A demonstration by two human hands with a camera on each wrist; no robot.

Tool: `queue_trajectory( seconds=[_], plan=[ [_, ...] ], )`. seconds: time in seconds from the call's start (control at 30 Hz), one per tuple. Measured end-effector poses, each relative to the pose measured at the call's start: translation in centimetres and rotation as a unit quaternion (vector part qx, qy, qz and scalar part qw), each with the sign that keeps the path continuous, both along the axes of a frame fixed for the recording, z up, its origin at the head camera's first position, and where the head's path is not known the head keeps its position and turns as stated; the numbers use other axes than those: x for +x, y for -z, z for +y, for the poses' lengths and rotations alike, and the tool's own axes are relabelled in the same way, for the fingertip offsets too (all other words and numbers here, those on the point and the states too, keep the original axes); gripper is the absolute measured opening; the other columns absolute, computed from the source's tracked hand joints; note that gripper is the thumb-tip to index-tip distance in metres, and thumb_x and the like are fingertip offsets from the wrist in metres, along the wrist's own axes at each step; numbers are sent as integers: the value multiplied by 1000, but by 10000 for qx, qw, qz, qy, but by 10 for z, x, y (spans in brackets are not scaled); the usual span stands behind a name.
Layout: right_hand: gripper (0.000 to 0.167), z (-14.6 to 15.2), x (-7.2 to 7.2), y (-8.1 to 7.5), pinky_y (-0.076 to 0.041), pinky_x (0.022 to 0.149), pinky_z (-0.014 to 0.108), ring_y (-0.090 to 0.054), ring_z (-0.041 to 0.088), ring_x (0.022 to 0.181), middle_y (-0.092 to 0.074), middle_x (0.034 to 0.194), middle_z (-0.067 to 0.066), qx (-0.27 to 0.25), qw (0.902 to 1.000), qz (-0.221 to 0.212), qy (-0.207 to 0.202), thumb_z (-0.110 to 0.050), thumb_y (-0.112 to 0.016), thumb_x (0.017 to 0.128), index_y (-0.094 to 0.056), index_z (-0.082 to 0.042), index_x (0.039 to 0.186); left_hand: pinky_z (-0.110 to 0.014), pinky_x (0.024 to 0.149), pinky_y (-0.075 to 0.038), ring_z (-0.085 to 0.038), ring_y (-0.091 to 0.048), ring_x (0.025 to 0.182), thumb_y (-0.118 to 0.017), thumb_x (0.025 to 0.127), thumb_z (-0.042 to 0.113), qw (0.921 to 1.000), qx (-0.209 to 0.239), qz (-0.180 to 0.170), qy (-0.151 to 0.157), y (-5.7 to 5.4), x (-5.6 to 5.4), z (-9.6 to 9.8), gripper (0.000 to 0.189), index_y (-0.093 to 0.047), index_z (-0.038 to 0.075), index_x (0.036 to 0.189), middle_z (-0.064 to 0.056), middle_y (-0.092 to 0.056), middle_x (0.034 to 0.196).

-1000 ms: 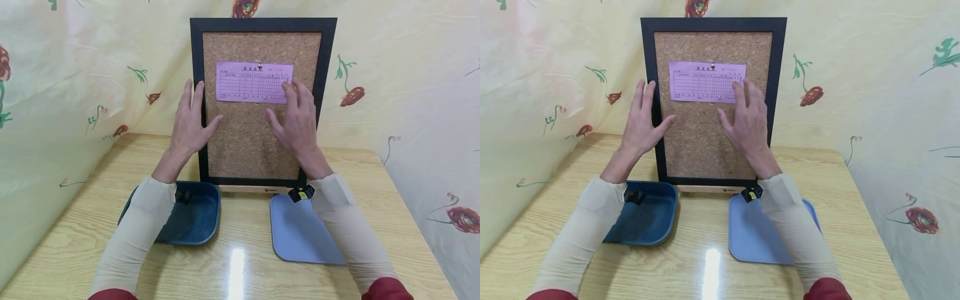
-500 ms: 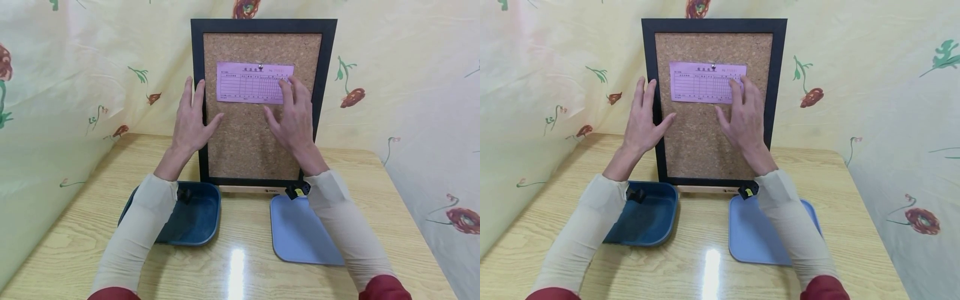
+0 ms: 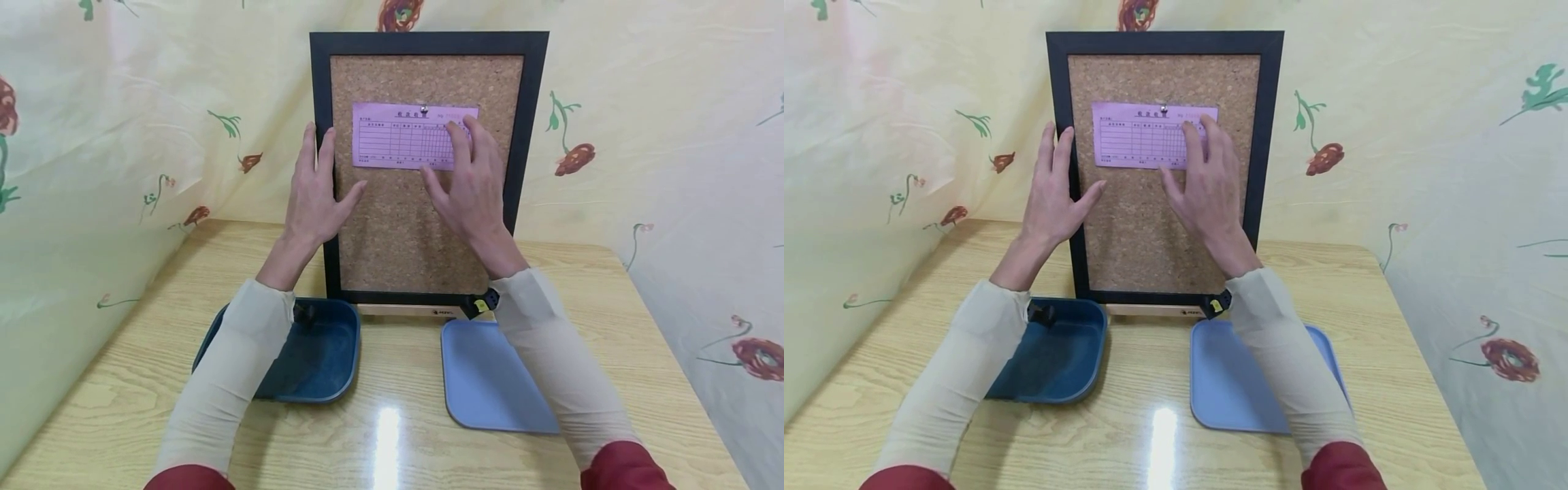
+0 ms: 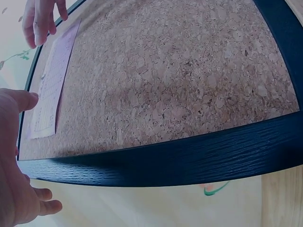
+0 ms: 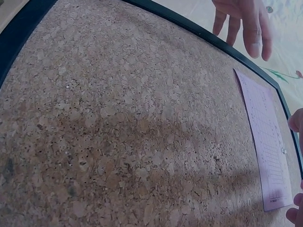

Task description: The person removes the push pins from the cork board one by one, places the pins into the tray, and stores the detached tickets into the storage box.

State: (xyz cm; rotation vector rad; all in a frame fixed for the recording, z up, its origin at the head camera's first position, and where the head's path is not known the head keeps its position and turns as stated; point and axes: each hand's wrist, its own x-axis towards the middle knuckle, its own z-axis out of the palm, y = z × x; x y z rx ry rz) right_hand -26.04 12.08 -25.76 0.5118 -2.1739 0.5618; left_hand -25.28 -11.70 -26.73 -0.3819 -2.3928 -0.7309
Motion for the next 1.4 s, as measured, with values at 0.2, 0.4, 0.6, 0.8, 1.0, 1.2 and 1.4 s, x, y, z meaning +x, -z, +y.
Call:
queue_trajectory(
  seconds=[0.2, 0.4, 0.6, 0.8, 1.0, 1.2, 1.4],
  plan=[
    [65, -1, -3, -2, -29, 118, 51, -37, 39, 140, -37, 154, 24, -21, 10000, -41, 22, -38, -60, 97, -42, -1, 147, -52, 124, -25, -38, -20, 155, -67, 93, 40, 10000, 30, 44, 4, -1, -4, 1, 86, -24, 7, 159, -24, -11, 167],
    [65, -2, -8, -3, -31, 116, 50, -39, 39, 138, -39, 152, 25, 61, 10000, -27, 63, -37, -60, 97, -43, 0, 147, -52, 124, -25, -38, -20, 155, -67, 93, 40, 9998, 101, 181, 37, -3, -8, 3, 85, -24, 6, 158, -25, -12, 167],
    [64, -2, -12, -2, -31, 116, 49, -39, 39, 138, -40, 150, 24, 88, 9999, -26, 75, -36, -59, 97, -42, 0, 147, -52, 124, -24, -39, -19, 155, -66, 94, 39, 9998, 108, 182, 55, -4, -11, 5, 84, -24, 5, 158, -24, -11, 167],
    [64, -4, -14, -4, -32, 115, 49, -40, 38, 136, -41, 149, 24, 97, 9999, 7, 97, -38, -60, 97, -43, -1, 146, -51, 124, -25, -38, -19, 155, -67, 94, 39, 9998, 133, 151, 13, -5, -14, 7, 84, -25, 6, 158, -24, -10, 168],
    [62, -6, -16, -5, -29, 118, 48, -36, 38, 140, -41, 150, 23, 86, 9999, 82, 125, -38, -60, 97, -44, -2, 145, -51, 123, -28, -39, -22, 154, -67, 93, 40, 9996, 177, 219, -52, -7, -17, 9, 83, -27, 6, 157, -24, -9, 167],
    [62, -9, -17, -5, -26, 120, 48, -34, 39, 142, -40, 150, 24, 121, 9996, 171, 166, -38, -60, 97, -45, -1, 144, -47, 124, -27, -37, -19, 156, -66, 94, 43, 9997, 213, 98, -100, -9, -19, 10, 84, -25, 8, 158, -22, -4, 169],
    [61, -11, -21, -6, -26, 120, 48, -34, 39, 142, -40, 149, 24, 150, 9996, 186, 179, -39, -59, 98, -45, -1, 144, -44, 125, -27, -35, -15, 157, -64, 94, 44, 9995, 260, -65, -150, -10, -23, 12, 85, -23, 10, 159, -20, 0, 169]
  ],
)
